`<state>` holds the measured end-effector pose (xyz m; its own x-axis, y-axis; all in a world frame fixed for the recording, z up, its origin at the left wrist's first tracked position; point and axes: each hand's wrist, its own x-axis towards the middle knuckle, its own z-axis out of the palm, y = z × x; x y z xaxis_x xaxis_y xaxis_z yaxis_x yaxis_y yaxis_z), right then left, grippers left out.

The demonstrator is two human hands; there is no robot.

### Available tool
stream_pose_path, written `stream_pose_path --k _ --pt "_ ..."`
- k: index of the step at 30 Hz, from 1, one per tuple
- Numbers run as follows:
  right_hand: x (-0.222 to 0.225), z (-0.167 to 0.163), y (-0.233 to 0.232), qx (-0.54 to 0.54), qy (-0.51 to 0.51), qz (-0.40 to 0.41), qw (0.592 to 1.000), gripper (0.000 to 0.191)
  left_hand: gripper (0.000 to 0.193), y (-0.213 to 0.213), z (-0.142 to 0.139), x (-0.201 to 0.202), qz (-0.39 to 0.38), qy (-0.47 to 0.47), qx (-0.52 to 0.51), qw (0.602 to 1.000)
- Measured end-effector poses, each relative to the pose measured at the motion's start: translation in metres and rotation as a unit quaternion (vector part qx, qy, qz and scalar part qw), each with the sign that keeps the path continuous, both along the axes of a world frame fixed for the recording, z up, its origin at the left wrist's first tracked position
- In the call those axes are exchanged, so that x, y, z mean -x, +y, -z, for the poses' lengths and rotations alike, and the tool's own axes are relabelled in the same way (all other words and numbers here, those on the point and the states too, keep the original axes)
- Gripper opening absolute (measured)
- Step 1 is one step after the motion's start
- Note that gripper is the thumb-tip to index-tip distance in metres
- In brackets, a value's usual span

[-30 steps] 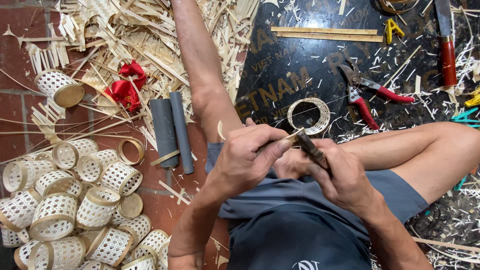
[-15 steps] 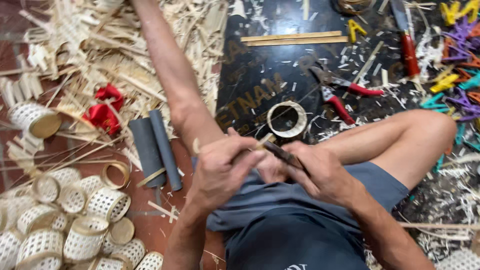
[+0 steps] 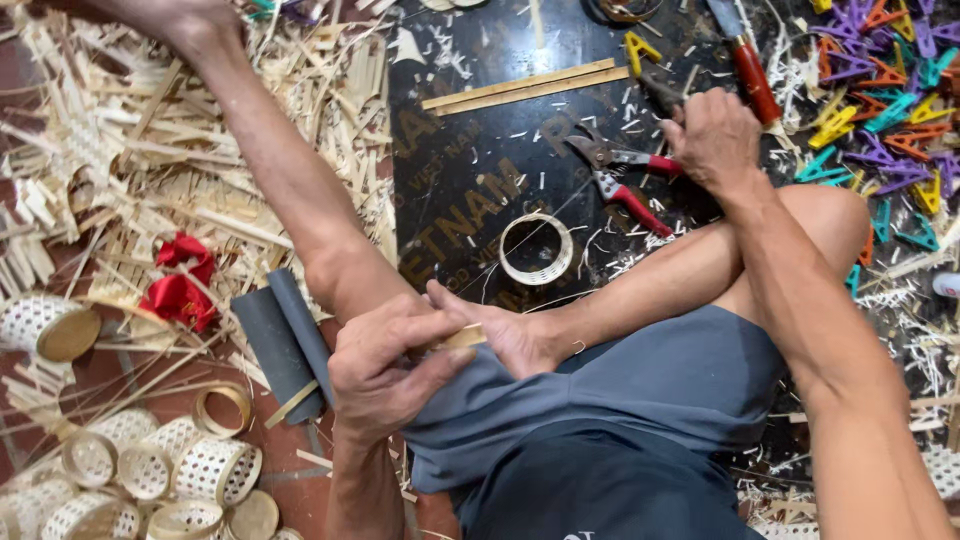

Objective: The person sits on the floor assembling woven bamboo lantern bodies. They fit a bamboo ring into the top of a perforated woven cylinder, press the weave over the ring, trim bamboo strips with pliers, bend a strip around a gray cylindrical form, and fit a round wooden base disc into the bottom of the lantern.

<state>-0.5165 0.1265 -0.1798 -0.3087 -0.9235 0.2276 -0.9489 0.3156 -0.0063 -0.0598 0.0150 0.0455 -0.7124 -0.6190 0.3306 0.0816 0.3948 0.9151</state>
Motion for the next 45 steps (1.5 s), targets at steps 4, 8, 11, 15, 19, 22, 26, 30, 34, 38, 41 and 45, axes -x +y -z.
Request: stream_pose_path --k 4,8,11,15,19,22,26,30,34,38,41,45 --pt "-0.020 -0.007 0.005 0.007 0.012 0.023 1.000 0.039 0.034 0.003 0.007 0.009 0.053 0.041 -0.078 0.995" --pt "-0.006 -0.022 0.009 0.075 0.014 0.043 0.996 0.034 0.032 0.006 0.008 0.019 0.093 0.081 -0.133 0.984" --pt "0.028 -0.032 -0.002 0.129 0.014 0.083 0.988 0.022 0.031 0.006 0.007 0.027 0.103 0.029 -0.130 0.986" --pt "0.059 -0.035 -0.033 0.038 -0.061 0.102 0.992 0.028 0.032 0.006 0.004 0.041 0.192 0.016 -0.092 0.977" --pt "0.064 -0.043 -0.048 -0.007 -0.043 0.129 0.991 0.030 0.035 0.001 -0.003 0.046 0.198 -0.013 -0.027 0.980" --pt "0.060 -0.058 -0.034 -0.006 -0.040 0.139 0.989 0.020 0.037 -0.010 -0.007 0.050 0.195 -0.039 0.031 0.979" --pt "0.018 -0.097 0.020 0.101 -0.318 0.145 0.932 0.015 0.034 -0.020 -0.012 0.060 0.211 -0.061 0.041 0.975" --pt "-0.062 -0.144 0.076 0.146 -0.541 0.100 0.822 0.019 0.030 -0.032 -0.009 0.076 0.269 -0.020 0.081 0.959" --pt "-0.142 -0.191 0.113 0.112 -0.688 -0.001 0.717 0.027 0.029 -0.039 -0.007 0.082 0.305 -0.016 0.078 0.949" --pt "-0.186 -0.212 0.126 0.069 -0.804 -0.176 0.563 0.051 0.026 -0.036 -0.008 0.082 0.332 0.002 0.047 0.942" --pt "-0.197 -0.209 0.122 0.046 -0.798 -0.220 0.560 0.064 0.027 -0.035 -0.012 0.079 0.359 0.038 0.015 0.932" --pt "-0.201 -0.204 0.114 0.034 -0.753 -0.252 0.607 0.059 0.023 -0.038 -0.016 0.073 0.369 0.039 0.015 0.929"
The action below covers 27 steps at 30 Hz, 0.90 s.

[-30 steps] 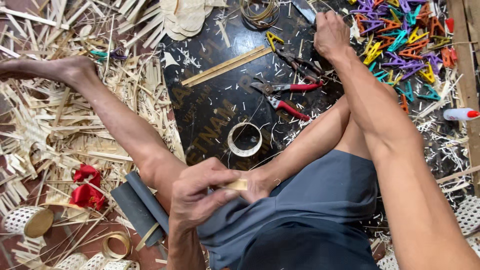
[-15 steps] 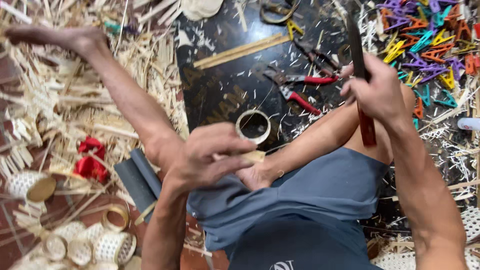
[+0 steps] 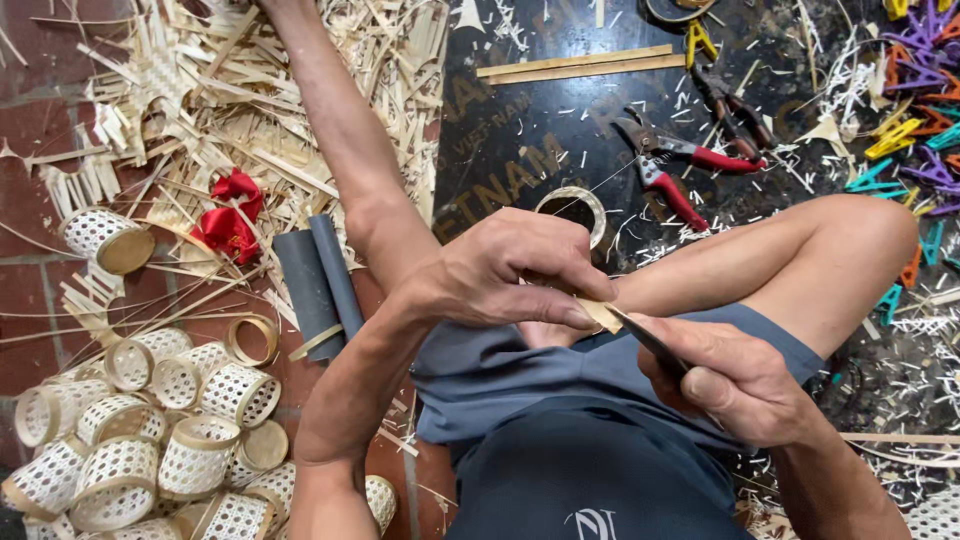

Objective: The person sits on the floor assembling woven bamboo lantern bodies. They fit a bamboo ring into the top of a perforated woven cylinder, press the weave over the ring, trim bamboo strips with pliers, bend a strip around a gray cylindrical form, and fit a round wooden base disc into the bottom of the lantern.

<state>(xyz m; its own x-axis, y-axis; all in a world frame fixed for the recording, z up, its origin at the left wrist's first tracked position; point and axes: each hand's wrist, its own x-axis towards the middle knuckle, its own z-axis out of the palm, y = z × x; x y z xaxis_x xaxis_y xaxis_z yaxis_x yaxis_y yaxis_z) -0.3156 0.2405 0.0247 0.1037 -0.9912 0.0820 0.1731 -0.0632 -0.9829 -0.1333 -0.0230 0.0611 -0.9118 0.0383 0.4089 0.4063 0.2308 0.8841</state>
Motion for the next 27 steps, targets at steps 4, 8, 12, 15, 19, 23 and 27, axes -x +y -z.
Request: stream_pose_path --k 4,8,12,15,19,23,27 --pt "-0.005 -0.001 -0.003 0.021 0.002 -0.003 1.000 0.055 0.022 0.000 -0.001 -0.005 0.015 -0.003 -0.010 1.000" --pt "-0.007 -0.003 0.000 0.043 0.025 0.005 0.999 0.051 0.020 0.002 -0.001 -0.006 0.019 -0.001 -0.015 1.000" --pt "-0.009 -0.002 0.006 -0.021 -0.062 0.001 0.998 0.056 0.021 0.007 0.000 -0.006 0.033 0.004 -0.030 0.999" --pt "-0.006 0.001 0.009 0.013 -0.027 -0.048 0.998 0.057 0.023 0.014 0.004 -0.007 0.049 0.002 -0.053 0.997" --pt "-0.011 0.010 0.017 -0.010 -0.073 -0.030 0.997 0.057 0.023 0.023 0.017 -0.009 0.047 0.014 -0.065 0.997" --pt "-0.029 0.026 0.024 -0.037 -0.175 0.025 0.984 0.054 0.024 0.036 0.030 -0.008 0.045 0.026 -0.109 0.993" --pt "-0.033 0.032 0.027 -0.037 -0.218 0.036 0.975 0.052 0.026 0.048 0.030 -0.009 0.002 0.023 -0.105 0.994"
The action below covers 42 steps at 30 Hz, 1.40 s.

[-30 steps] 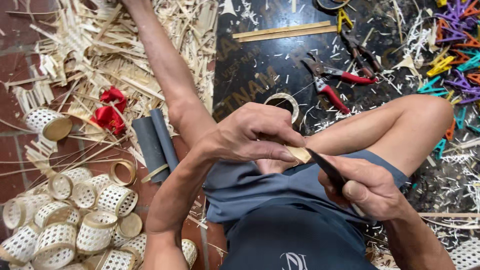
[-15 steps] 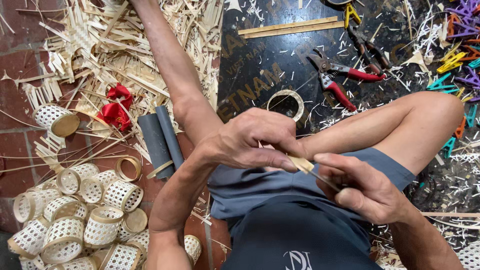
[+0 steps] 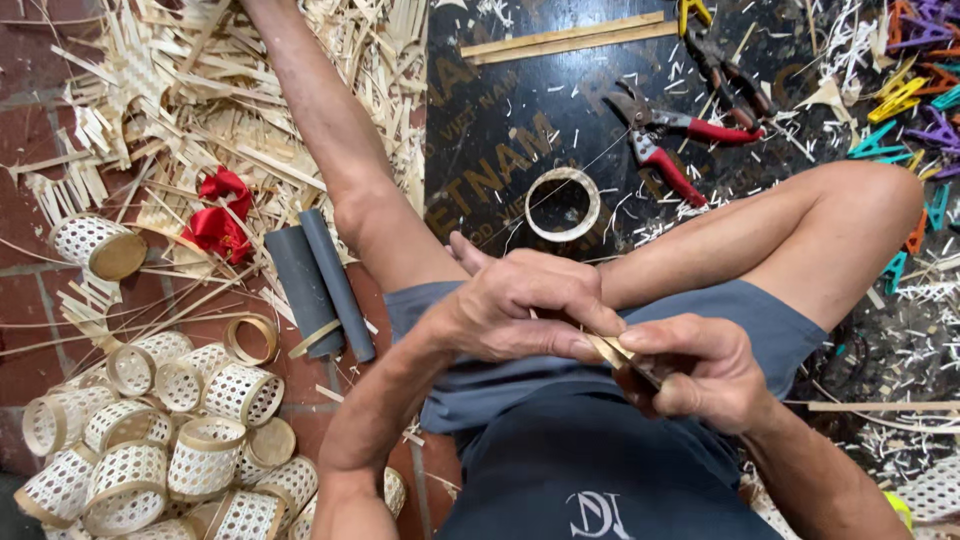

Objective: The person sits on the floor assembling woven bamboo lantern bodies. They fit a bamboo ring into the top of a perforated woven cylinder, press the weave over the ring, trim bamboo strips with pliers, bend a strip around a gray cylindrical form, and fit a round wooden base disc into the bottom of the lantern.

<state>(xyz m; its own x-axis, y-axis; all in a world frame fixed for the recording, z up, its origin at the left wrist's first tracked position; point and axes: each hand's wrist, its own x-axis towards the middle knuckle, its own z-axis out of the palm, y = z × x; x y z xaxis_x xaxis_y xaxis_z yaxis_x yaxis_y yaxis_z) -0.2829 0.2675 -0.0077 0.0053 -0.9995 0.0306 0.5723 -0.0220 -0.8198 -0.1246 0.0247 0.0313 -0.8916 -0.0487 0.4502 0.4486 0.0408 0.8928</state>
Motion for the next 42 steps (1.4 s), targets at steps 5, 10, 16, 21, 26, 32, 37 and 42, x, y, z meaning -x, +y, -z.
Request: stream_pose_path --k 5,10,16,21,26,32,37,42 --pt "0.002 -0.020 0.005 0.020 0.046 0.021 0.999 0.065 0.023 0.018 -0.015 -0.009 -0.318 0.112 0.325 0.884" --pt "-0.014 -0.014 -0.010 0.021 0.016 0.022 0.999 0.065 0.019 0.037 -0.014 -0.001 -0.394 0.200 0.320 0.838" --pt "-0.019 -0.008 -0.014 0.020 0.021 0.027 0.999 0.055 0.015 0.037 -0.017 -0.004 -0.422 0.144 0.320 0.836" --pt "-0.020 -0.007 -0.016 -0.043 -0.055 0.048 0.996 0.068 0.020 0.035 -0.020 0.000 -0.439 0.175 0.335 0.815" --pt "-0.010 -0.004 -0.015 0.024 -0.051 -0.003 0.998 0.051 0.021 0.032 -0.015 -0.006 -0.439 0.151 0.323 0.825" --pt "-0.021 0.010 -0.019 0.013 -0.040 0.029 0.999 0.061 0.019 0.032 -0.013 -0.004 -0.428 0.155 0.322 0.830" --pt "-0.020 0.012 -0.023 -0.002 0.014 0.041 0.999 0.064 0.016 0.032 -0.020 -0.005 -0.444 0.132 0.348 0.815" --pt "-0.020 0.011 -0.032 0.027 0.042 0.040 0.998 0.066 0.019 0.027 -0.018 -0.004 -0.434 0.178 0.331 0.819"
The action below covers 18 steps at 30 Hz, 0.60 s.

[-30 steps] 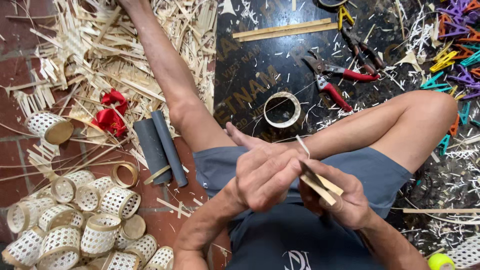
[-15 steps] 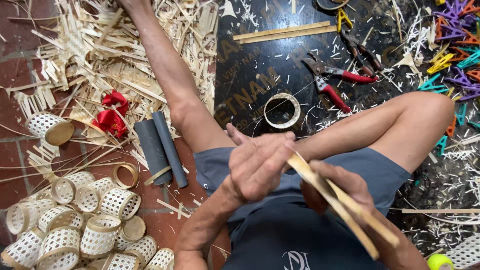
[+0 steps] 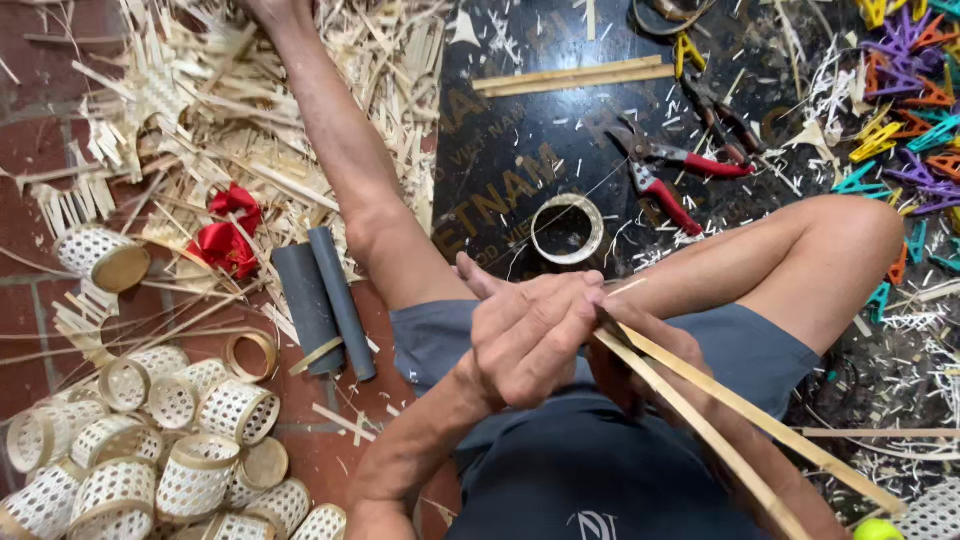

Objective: The person sits on the floor assembling woven bamboo lantern bodies. They fit a bamboo ring into the top of a perforated woven cylinder, press the weave over the ring, trim bamboo strips with pliers, bend a strip around a gray cylindrical form, and fit a round wooden base disc into the bottom of the lantern.

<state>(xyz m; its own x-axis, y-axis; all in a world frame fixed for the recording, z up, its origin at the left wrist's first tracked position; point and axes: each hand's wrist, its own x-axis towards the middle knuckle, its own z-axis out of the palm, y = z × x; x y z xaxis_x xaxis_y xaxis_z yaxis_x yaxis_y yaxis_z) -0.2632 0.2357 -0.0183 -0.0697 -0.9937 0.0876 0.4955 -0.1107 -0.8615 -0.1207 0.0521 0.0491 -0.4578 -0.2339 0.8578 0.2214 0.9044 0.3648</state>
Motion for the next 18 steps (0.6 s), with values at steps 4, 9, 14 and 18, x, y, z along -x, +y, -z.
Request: stream_pose_path --k 4,9,14,18 --pt "-0.003 -0.005 0.005 -0.035 -0.007 0.019 0.999 0.062 0.014 0.003 0.003 -0.004 -0.020 -0.019 -0.013 1.000" --pt "-0.001 0.006 -0.005 -0.015 -0.022 0.004 1.000 0.072 0.017 -0.003 0.011 0.001 -0.032 -0.004 -0.009 0.999" --pt "-0.002 0.011 -0.014 0.004 0.057 0.036 0.998 0.065 0.021 -0.002 0.019 -0.006 -0.044 -0.041 -0.040 0.997" --pt "-0.001 0.008 -0.021 -0.011 0.065 0.038 0.997 0.064 0.024 -0.003 0.026 -0.006 -0.037 -0.038 -0.033 0.998"
